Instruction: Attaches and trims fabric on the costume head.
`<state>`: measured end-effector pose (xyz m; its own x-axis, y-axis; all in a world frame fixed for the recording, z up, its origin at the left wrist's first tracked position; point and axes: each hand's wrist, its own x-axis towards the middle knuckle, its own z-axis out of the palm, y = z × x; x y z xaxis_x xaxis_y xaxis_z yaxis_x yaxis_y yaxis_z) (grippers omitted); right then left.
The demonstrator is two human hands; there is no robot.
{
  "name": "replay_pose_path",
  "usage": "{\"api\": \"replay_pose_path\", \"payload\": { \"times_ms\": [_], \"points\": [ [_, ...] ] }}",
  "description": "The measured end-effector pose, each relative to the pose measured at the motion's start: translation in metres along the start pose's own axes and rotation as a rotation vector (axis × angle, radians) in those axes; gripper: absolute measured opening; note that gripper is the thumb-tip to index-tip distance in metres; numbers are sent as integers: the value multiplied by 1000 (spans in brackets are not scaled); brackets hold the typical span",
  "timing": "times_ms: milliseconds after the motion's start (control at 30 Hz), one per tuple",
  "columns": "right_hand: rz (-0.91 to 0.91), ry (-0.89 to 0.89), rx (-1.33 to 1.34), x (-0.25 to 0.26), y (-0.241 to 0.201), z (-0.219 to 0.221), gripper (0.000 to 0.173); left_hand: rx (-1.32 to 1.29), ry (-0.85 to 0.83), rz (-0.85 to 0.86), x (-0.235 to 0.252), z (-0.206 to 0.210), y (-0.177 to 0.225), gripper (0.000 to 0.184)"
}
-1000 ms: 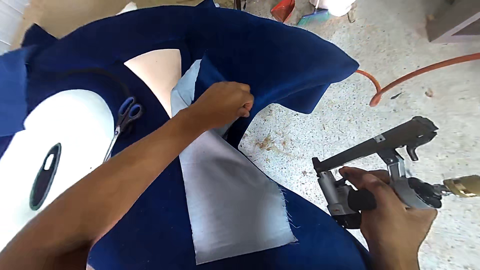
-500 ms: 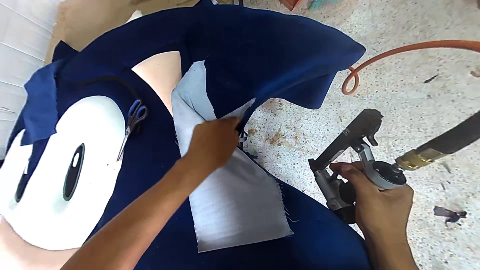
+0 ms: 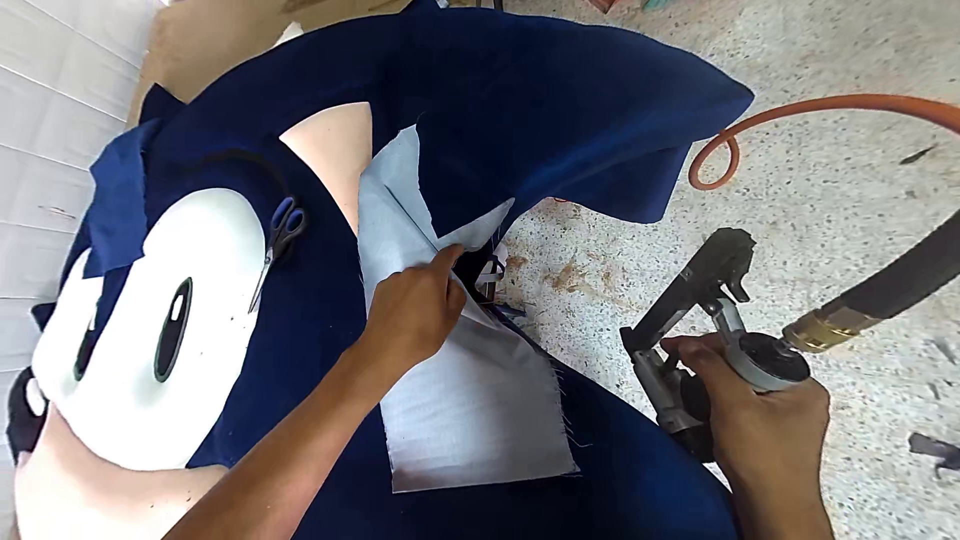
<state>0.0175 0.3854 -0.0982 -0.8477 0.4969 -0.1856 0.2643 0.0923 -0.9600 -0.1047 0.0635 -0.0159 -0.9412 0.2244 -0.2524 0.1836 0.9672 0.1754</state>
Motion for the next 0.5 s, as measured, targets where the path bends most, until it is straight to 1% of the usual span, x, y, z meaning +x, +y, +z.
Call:
{"api": "replay_pose_path", "payload": {
  "times_ms": [67,133,267,400,500],
  "points": [
    [8,-8,1,0,0,0,15,-13,-41,-3,1,1,4,44],
    [9,-13,11,1,2,0,15,-21,-40,-14,1,3,5,44],
    [26,-10,12,2,-1,-1,11,-18,-20,-27,3,8,4,50],
    [20,-27,2,2,-2,-1,8,-45,-27,-47,8,9,3,48],
    [17,-36,10,2,0,-2,8,-56,-71,-82,19,7,3,46]
  ]
}}
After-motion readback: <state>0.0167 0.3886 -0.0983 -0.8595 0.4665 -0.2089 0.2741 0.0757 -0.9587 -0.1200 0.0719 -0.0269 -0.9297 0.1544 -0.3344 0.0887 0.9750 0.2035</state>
